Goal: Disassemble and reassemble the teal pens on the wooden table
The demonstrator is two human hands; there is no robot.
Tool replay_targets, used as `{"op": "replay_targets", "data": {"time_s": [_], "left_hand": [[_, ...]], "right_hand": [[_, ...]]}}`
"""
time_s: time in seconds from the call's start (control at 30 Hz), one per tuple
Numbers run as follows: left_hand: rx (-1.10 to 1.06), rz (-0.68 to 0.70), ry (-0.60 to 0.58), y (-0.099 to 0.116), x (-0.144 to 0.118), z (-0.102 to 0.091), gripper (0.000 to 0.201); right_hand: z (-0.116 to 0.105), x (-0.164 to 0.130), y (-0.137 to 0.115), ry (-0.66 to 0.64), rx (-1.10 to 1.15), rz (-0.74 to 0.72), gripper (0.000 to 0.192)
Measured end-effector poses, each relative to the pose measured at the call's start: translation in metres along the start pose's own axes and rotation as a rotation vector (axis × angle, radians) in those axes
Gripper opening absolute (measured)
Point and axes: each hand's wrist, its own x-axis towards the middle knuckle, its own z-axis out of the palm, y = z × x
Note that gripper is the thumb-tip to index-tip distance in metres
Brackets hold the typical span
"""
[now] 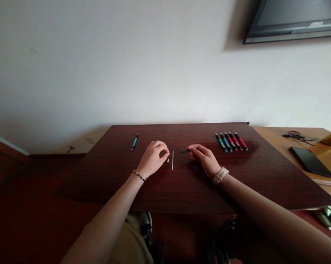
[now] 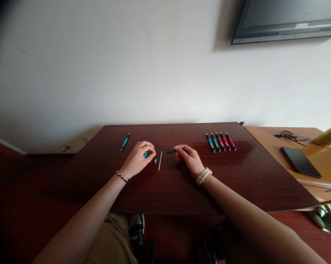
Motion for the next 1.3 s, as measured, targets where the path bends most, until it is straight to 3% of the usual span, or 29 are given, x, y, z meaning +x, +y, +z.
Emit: {"op": "replay_targets", "data": {"time_s": [0.23,0.67,0.97,1.3], "left_hand": [[0.118,0.091,-0.126,0.002,-0.018,0.003,0.009],[0.212,0.137,-0.187,0.006,-0.021,0.012,0.014],[0.154,0.082,-0.065,0.009,-0.018,0.004,0.012],[0.096,0.127,-0.012,0.016,-0.007,0.015,0.011]], "right_hand": [[0.000,0.000,-0.002,-0.023,-0.067,-0.025,0.039],[0.003,0.000,-0.003,-0.098,-0.131,-0.044,0.038],[0.004,-0.003,-0.006,-0.166,-0.180,-0.073,0.040],[0.004,-0.002,-0.002,-0.200,-0.210,-0.100,0.040]]}}
